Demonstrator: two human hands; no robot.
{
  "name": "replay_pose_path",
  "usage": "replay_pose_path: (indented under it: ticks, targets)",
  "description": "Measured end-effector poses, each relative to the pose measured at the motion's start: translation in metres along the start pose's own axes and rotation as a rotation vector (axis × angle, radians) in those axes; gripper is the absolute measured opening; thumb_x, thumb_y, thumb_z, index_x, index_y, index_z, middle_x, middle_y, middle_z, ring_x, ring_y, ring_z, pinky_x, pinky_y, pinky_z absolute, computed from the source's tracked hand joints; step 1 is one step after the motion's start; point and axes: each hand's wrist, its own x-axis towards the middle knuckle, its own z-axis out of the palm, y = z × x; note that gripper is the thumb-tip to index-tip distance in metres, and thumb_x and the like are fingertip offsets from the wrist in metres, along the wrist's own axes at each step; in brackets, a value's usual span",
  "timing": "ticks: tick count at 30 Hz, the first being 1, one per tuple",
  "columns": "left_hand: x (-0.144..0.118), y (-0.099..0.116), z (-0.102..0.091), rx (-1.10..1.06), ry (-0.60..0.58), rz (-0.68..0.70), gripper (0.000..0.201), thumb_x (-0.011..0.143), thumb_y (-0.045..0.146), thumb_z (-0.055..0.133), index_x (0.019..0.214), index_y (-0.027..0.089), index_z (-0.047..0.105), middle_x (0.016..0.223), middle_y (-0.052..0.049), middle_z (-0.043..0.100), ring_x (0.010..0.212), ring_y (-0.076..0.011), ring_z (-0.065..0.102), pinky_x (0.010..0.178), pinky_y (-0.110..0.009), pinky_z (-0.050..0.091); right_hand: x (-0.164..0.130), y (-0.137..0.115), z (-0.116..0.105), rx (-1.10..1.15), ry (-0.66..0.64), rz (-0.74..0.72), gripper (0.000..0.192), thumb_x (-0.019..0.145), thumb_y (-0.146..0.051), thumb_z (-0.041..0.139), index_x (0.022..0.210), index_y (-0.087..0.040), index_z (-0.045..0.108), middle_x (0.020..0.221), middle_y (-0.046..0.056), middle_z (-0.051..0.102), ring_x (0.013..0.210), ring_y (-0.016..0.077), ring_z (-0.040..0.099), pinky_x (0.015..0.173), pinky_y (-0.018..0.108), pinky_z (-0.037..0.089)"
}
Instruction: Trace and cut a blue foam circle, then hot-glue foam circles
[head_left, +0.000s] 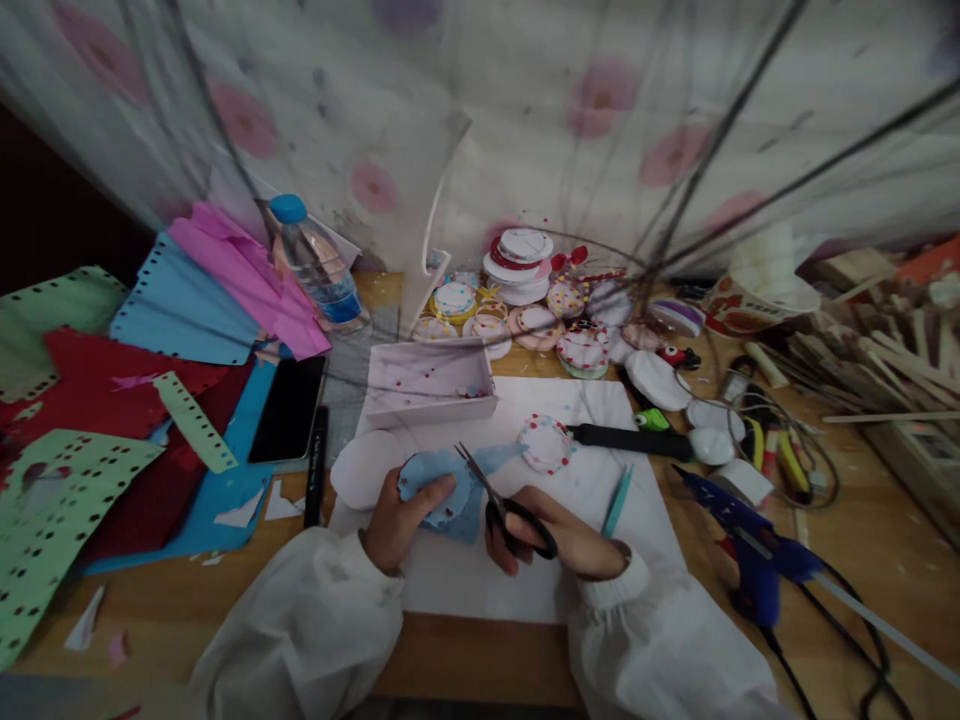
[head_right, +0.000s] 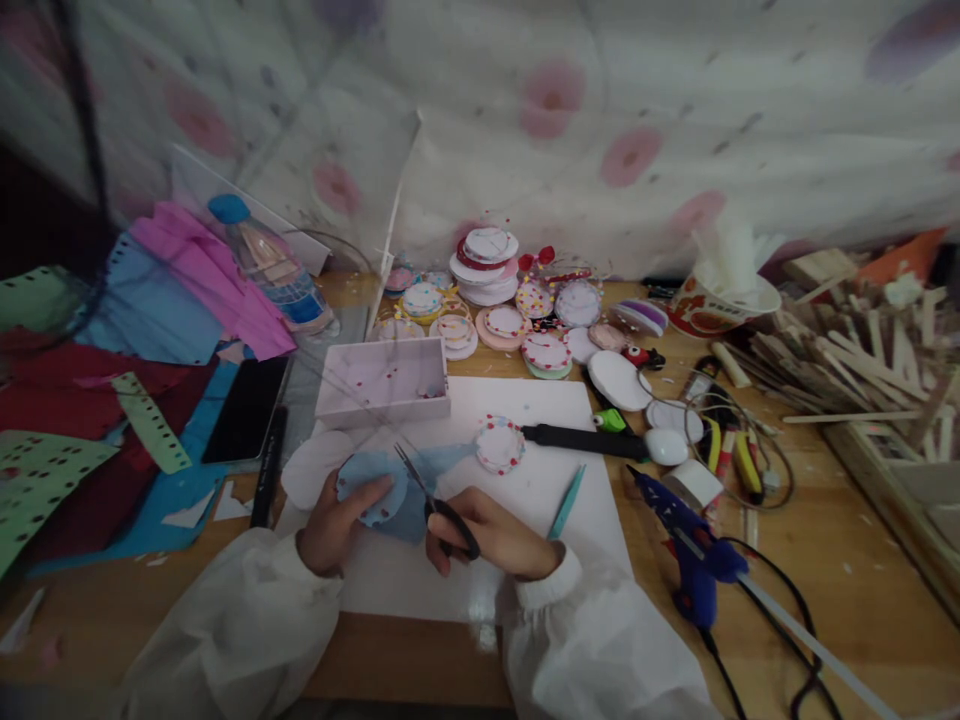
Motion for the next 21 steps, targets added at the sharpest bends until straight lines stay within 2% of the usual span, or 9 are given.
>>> replay_pose_path:
  ticks: [7,11,16,21]
  targets:
    - [0.001,0.000,0.000,0.010,0.009,0.001,0.030,0.051,0.028,0.081,0.072,0.016,0.064,0.065,-0.003,0.067,0.061,-0.0182,0.063,0.060,-0.028,0.051,0.000,0.001,0.000,0.014,-0.011,-0.009,0.063,0.087,-0.065,0.036,0.060,-0.013,0.059,0.054,-0.001,0.049,0.049,0.0077,0.037,0.048,0.023,0.028]
    - [0.001,0.003,0.000,-0.004,-0.065,0.003,0.024,0.055,0.031,0.080,0.067,0.015,0.065,0.061,-0.003,0.064,0.058,-0.0169,0.061,0.059,-0.027,0.050,0.000,-0.002,0.000,0.029,0.017,0.011,0.060,0.087,-0.062,0.042,0.055,-0.013,0.055,0.049,-0.003,0.044,0.046,0.0063,0.035,0.047,0.023,0.025]
    - [0.001,0.003,0.001,-0.009,0.004,-0.016,0.025,0.053,0.029,0.080,0.068,0.016,0.065,0.063,-0.004,0.065,0.058,-0.0181,0.061,0.056,-0.028,0.050,-0.001,0.001,-0.001,0.034,0.018,-0.025,0.061,0.086,-0.065,0.041,0.056,-0.013,0.055,0.050,-0.003,0.044,0.046,0.0065,0.034,0.046,0.023,0.024]
    - [-0.003,0.013,0.005,-0.083,-0.010,-0.019,0.018,0.051,0.026,0.078,0.062,0.018,0.065,0.060,-0.004,0.065,0.057,-0.0203,0.062,0.054,-0.031,0.052,-0.001,0.001,0.000,-0.017,0.056,-0.023,0.062,0.083,-0.068,0.042,0.055,-0.014,0.054,0.052,-0.001,0.047,0.048,0.0081,0.039,0.047,0.024,0.027]
